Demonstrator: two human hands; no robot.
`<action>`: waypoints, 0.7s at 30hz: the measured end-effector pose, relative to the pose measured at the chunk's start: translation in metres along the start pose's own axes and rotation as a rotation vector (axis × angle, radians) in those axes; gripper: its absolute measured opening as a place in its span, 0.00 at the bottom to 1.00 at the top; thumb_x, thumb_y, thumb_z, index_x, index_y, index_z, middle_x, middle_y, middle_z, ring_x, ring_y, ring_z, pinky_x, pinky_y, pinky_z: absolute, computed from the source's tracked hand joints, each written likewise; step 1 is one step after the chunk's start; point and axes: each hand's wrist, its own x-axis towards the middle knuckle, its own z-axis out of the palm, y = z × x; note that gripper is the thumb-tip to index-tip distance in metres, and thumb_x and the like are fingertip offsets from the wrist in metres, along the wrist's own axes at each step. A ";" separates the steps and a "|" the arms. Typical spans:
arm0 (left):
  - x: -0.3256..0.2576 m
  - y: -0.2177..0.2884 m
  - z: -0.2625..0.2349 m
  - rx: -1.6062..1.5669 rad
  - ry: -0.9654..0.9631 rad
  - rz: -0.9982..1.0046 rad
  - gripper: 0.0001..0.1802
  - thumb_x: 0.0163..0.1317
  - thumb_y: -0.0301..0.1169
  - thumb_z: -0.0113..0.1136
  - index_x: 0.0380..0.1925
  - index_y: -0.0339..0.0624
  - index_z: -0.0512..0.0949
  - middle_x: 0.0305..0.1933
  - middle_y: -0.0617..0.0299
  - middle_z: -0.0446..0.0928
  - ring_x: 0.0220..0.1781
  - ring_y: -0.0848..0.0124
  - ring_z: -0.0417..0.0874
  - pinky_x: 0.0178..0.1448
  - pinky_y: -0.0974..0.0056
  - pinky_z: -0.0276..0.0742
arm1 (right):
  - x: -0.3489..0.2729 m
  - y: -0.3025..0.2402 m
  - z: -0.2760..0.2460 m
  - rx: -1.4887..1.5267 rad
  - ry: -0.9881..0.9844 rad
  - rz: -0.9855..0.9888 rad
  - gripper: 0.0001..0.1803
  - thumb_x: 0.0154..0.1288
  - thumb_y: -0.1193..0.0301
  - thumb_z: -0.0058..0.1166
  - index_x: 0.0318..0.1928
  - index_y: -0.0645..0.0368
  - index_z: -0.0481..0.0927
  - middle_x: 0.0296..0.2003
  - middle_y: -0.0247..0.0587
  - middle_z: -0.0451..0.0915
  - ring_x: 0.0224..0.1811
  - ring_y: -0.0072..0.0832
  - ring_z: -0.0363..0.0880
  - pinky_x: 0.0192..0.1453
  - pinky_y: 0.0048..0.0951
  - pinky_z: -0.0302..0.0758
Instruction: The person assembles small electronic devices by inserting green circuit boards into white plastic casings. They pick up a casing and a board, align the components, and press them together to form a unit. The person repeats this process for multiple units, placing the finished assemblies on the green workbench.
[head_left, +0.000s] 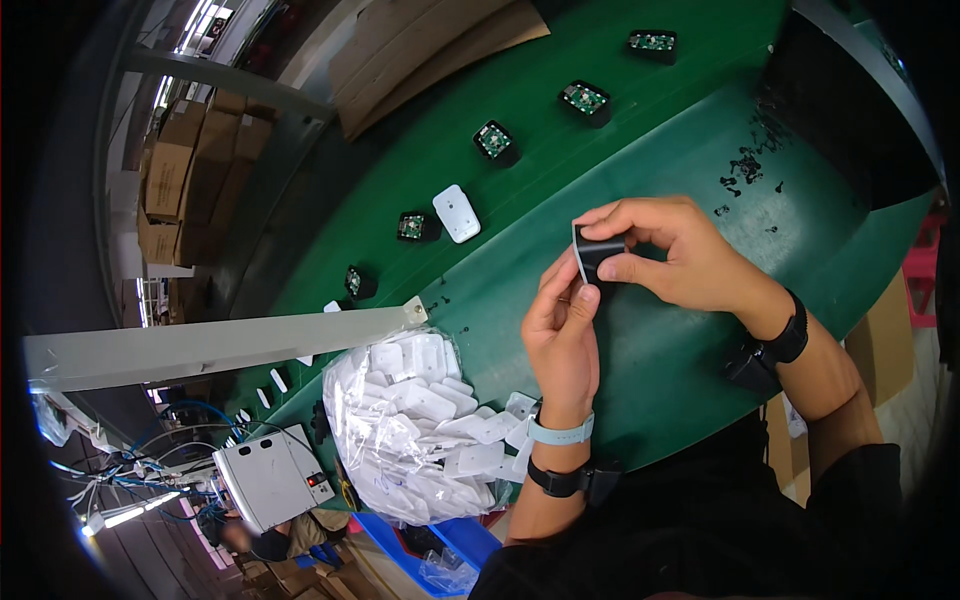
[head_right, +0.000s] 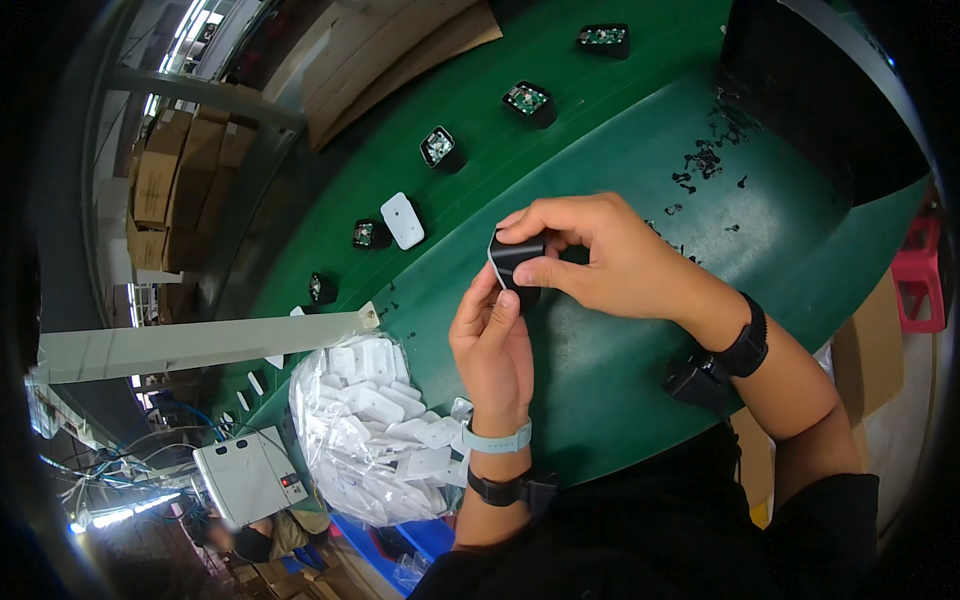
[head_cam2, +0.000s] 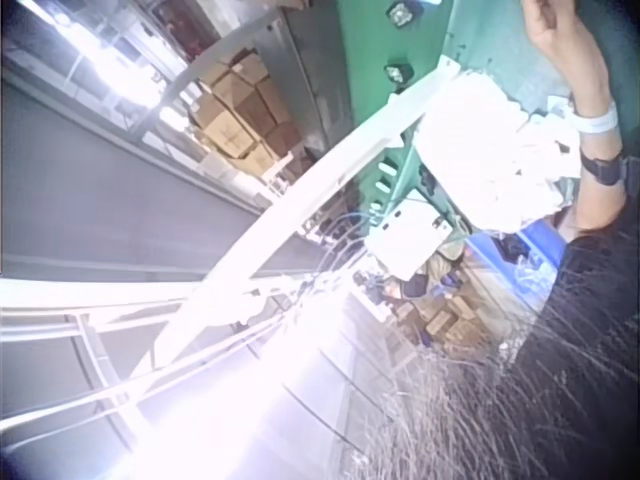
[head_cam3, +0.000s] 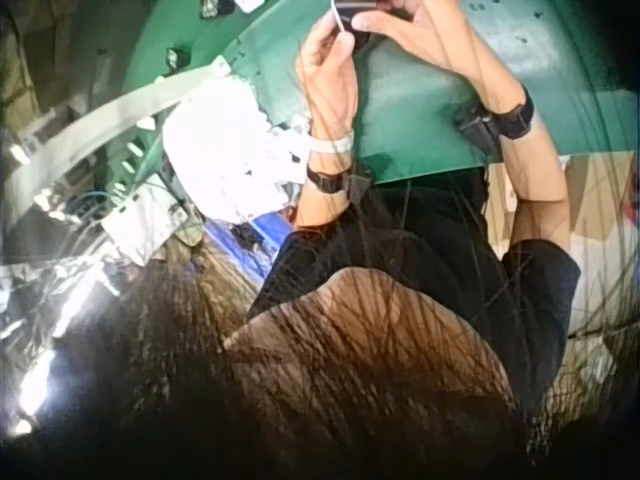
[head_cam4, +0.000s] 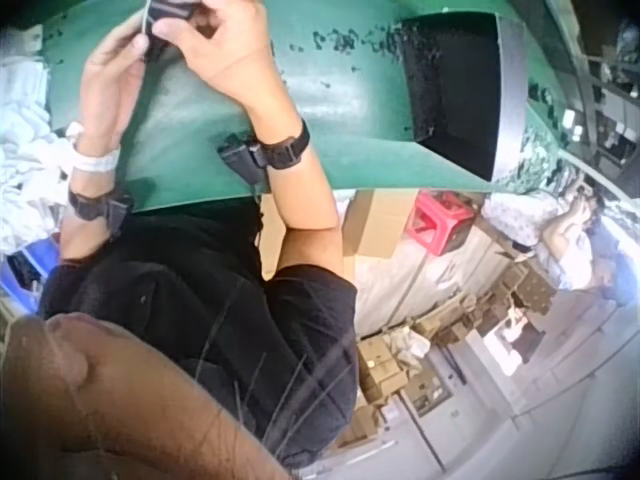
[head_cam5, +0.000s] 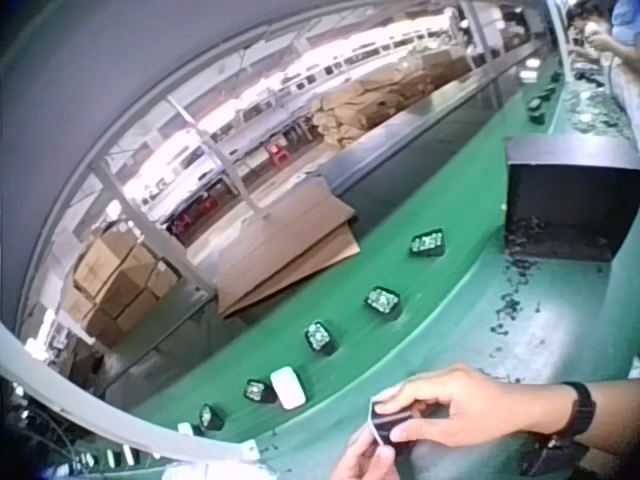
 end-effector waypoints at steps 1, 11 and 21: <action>-0.001 -0.001 -0.001 0.017 -0.006 0.022 0.21 0.69 0.18 0.57 0.62 0.27 0.74 0.63 0.50 0.76 0.66 0.63 0.76 0.75 0.56 0.66 | 0.000 0.001 0.000 -0.020 -0.008 -0.009 0.13 0.64 0.80 0.63 0.50 0.67 0.81 0.53 0.46 0.83 0.49 0.26 0.84 0.50 0.27 0.82; -0.004 -0.005 0.007 0.423 0.115 0.313 0.20 0.63 0.16 0.66 0.55 0.30 0.79 0.63 0.52 0.74 0.63 0.63 0.78 0.65 0.60 0.79 | -0.001 0.012 0.009 -0.025 0.056 0.112 0.18 0.66 0.80 0.61 0.57 0.64 0.81 0.55 0.45 0.82 0.48 0.22 0.82 0.53 0.27 0.81; -0.006 0.002 0.022 0.744 0.165 0.504 0.24 0.59 0.23 0.70 0.55 0.36 0.74 0.54 0.51 0.77 0.52 0.61 0.79 0.56 0.60 0.76 | 0.034 0.012 -0.048 -0.394 0.140 -0.069 0.20 0.62 0.87 0.56 0.55 0.66 0.79 0.51 0.40 0.78 0.52 0.29 0.82 0.57 0.31 0.80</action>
